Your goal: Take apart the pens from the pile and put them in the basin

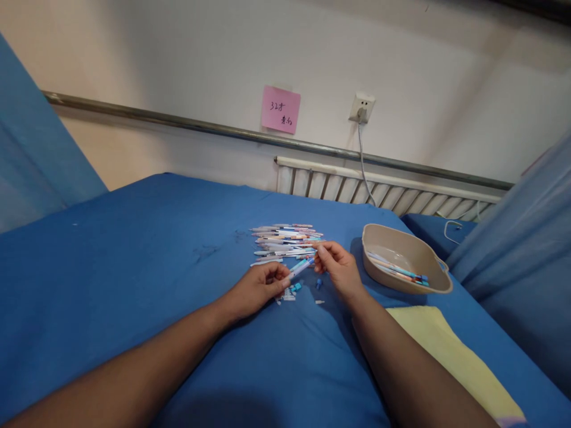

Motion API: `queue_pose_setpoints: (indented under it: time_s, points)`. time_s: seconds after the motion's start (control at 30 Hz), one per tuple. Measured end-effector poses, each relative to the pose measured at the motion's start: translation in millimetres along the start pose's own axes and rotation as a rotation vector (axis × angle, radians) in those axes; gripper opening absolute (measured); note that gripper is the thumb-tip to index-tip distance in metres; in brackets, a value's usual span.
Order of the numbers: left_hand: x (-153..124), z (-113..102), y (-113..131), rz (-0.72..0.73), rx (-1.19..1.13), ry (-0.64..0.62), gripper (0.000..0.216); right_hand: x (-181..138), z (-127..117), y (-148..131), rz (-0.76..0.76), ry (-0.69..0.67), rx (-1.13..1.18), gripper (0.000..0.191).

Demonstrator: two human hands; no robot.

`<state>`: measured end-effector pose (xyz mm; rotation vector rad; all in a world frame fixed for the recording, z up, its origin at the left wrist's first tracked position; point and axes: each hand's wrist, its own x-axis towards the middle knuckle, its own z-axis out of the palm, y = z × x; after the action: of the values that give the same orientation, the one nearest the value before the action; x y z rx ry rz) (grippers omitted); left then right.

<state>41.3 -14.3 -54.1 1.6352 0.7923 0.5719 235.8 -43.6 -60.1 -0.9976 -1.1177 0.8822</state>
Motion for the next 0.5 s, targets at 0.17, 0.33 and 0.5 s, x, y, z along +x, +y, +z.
queue_pose_setpoints:
  time_s: [0.17, 0.33, 0.5]
  points:
    - [-1.2, -0.3, 1.7, 0.000, 0.023, 0.008, 0.023, 1.1, -1.0, 0.8, 0.006, 0.019, -0.069, 0.029]
    - [-1.8, -0.3, 3.7, 0.005, 0.041, -0.016, 0.022, 0.1, -2.5, 1.5, 0.033, 0.041, -0.166, 0.038]
    - [-1.7, 1.0, 4.5, -0.010, -0.026, -0.019, 0.023, -3.2, -2.4, -0.4, 0.013, -0.020, -0.136, 0.045]
